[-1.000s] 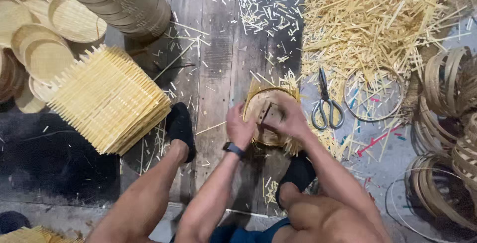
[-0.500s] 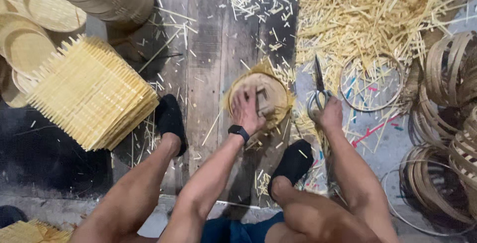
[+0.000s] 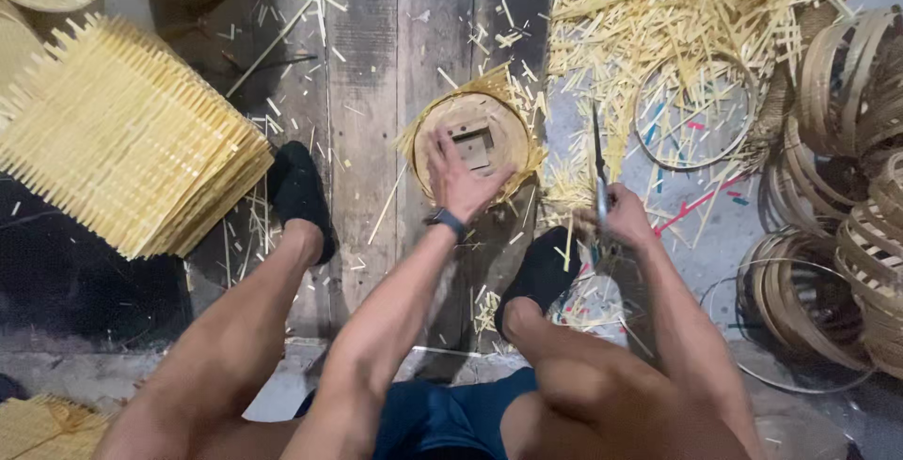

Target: The person places a circular bamboo frame onto a flat woven mat, flips it over, and uses shears to trim the excess mat material around the frame's edge. The finished circular base is set aside, and the process repeats with new mats and frames.

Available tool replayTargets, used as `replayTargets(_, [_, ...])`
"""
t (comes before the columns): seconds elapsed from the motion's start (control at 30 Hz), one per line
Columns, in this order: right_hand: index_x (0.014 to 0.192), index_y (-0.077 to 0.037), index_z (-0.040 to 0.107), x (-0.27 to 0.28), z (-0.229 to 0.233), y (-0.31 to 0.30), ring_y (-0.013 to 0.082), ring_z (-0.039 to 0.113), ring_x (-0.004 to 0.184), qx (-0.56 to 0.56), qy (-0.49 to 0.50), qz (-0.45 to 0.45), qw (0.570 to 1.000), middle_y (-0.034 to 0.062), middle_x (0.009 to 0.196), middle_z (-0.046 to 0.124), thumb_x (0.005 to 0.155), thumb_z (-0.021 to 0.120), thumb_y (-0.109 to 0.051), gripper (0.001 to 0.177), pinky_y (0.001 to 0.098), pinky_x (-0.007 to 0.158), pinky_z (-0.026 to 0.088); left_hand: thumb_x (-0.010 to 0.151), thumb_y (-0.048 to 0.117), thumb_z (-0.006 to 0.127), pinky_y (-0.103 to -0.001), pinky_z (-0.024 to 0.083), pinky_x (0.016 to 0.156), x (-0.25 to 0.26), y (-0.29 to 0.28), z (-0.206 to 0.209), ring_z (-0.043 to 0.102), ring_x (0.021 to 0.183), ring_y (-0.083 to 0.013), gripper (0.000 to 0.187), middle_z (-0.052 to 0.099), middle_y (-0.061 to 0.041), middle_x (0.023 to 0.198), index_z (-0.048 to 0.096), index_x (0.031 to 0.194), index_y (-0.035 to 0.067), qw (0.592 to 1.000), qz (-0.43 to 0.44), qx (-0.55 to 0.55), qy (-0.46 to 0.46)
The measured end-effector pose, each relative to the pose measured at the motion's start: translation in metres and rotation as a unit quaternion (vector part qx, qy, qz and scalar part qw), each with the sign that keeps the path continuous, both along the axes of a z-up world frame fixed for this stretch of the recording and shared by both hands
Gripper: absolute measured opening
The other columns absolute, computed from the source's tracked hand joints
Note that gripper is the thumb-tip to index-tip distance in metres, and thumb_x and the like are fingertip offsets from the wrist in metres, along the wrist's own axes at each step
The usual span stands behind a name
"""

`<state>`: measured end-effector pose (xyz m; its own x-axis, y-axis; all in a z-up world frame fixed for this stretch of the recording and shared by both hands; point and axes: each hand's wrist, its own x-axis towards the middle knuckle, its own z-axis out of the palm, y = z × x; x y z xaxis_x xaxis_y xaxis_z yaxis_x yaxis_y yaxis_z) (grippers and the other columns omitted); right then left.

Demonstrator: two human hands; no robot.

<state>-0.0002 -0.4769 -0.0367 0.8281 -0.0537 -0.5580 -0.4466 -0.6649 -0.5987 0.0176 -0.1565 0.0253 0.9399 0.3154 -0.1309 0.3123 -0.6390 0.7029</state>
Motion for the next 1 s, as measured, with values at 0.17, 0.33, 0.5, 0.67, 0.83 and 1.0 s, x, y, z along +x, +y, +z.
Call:
replayTargets(0.17, [0.093, -0.002, 0.06, -0.004, 0.064, 0.04, 0.0117, 0.056, 0.056, 0.106, -0.106, -0.01, 0.989, 0.0039, 0.068, 0.058, 0.099, 0.072, -0.031, 0.032, 0.0289, 0.051, 0.046, 0.064, 0.042, 0.09, -0.062, 0.031, 0.112, 0.008, 0.001, 0.019, 0.026, 0.146, -0.0492, 0.118, 0.019, -0.031, 0.159, 0.025, 0.157, 0.014, 0.992, -0.107, 0.06, 0.032])
replayTargets(0.33, [0.094, -0.003, 0.057, -0.008, 0.079, 0.093, 0.0111, 0.053, 0.053, 0.306, -0.197, -0.159, 0.918, 0.0011, 0.068, 0.057, 0.097, 0.073, -0.024, 0.027, 0.0297, 0.045, 0.043, 0.066, 0.019, 0.075, -0.062, 0.028, 0.118, -0.015, 0.015, 0.008, 0.039, 0.142, -0.0421, 0.108, 0.035, -0.021, 0.16, 0.026, 0.161, 0.009, 0.975, -0.185, 0.121, 0.021])
replayTargets(0.5, [0.083, -0.001, 0.065, -0.005, 0.08, 0.139, 0.0134, 0.054, 0.054, 0.11, -0.132, 0.016, 0.985, 0.0048, 0.062, 0.059, 0.102, 0.069, -0.031, 0.036, 0.0305, 0.048, 0.044, 0.067, 0.012, 0.069, -0.063, 0.024, 0.115, -0.02, 0.008, -0.013, 0.039, 0.138, -0.0425, 0.103, 0.045, -0.02, 0.154, 0.026, 0.16, 0.006, 0.982, -0.155, 0.11, -0.017])
replayTargets(0.67, [0.092, -0.007, 0.067, -0.011, 0.1, 0.124, 0.0172, 0.054, 0.049, 0.153, 0.056, -0.095, 0.982, 0.004, 0.059, 0.058, 0.094, 0.068, -0.039, 0.032, 0.0356, 0.046, 0.047, 0.069, 0.018, 0.07, -0.06, 0.024, 0.118, -0.016, 0.007, -0.024, 0.041, 0.139, -0.0366, 0.103, 0.047, -0.015, 0.159, 0.029, 0.163, 0.006, 0.984, -0.14, 0.104, -0.04])
replayTargets(0.83, [0.11, 0.003, 0.067, -0.006, 0.083, 0.058, 0.0365, 0.065, 0.078, -0.067, -0.2, 0.099, 0.972, 0.0216, 0.089, 0.066, 0.093, 0.072, -0.049, 0.055, 0.0477, 0.07, 0.052, 0.071, 0.054, 0.078, -0.067, 0.02, 0.113, 0.003, -0.026, -0.003, 0.04, 0.136, -0.0409, 0.101, 0.052, -0.018, 0.145, 0.041, 0.15, 0.003, 0.997, -0.008, 0.072, 0.002])
replayTargets(1.0, [0.109, 0.002, 0.066, 0.028, 0.06, 0.037, 0.042, 0.066, 0.092, -0.29, -0.306, 0.258, 0.869, 0.024, 0.099, 0.065, 0.084, 0.071, -0.06, 0.068, 0.0526, 0.079, 0.052, 0.069, 0.049, 0.077, -0.07, 0.021, 0.114, -0.006, -0.021, 0.005, 0.046, 0.136, -0.0356, 0.09, 0.058, -0.013, 0.141, 0.05, 0.145, 0.008, 0.979, -0.176, 0.102, -0.014])
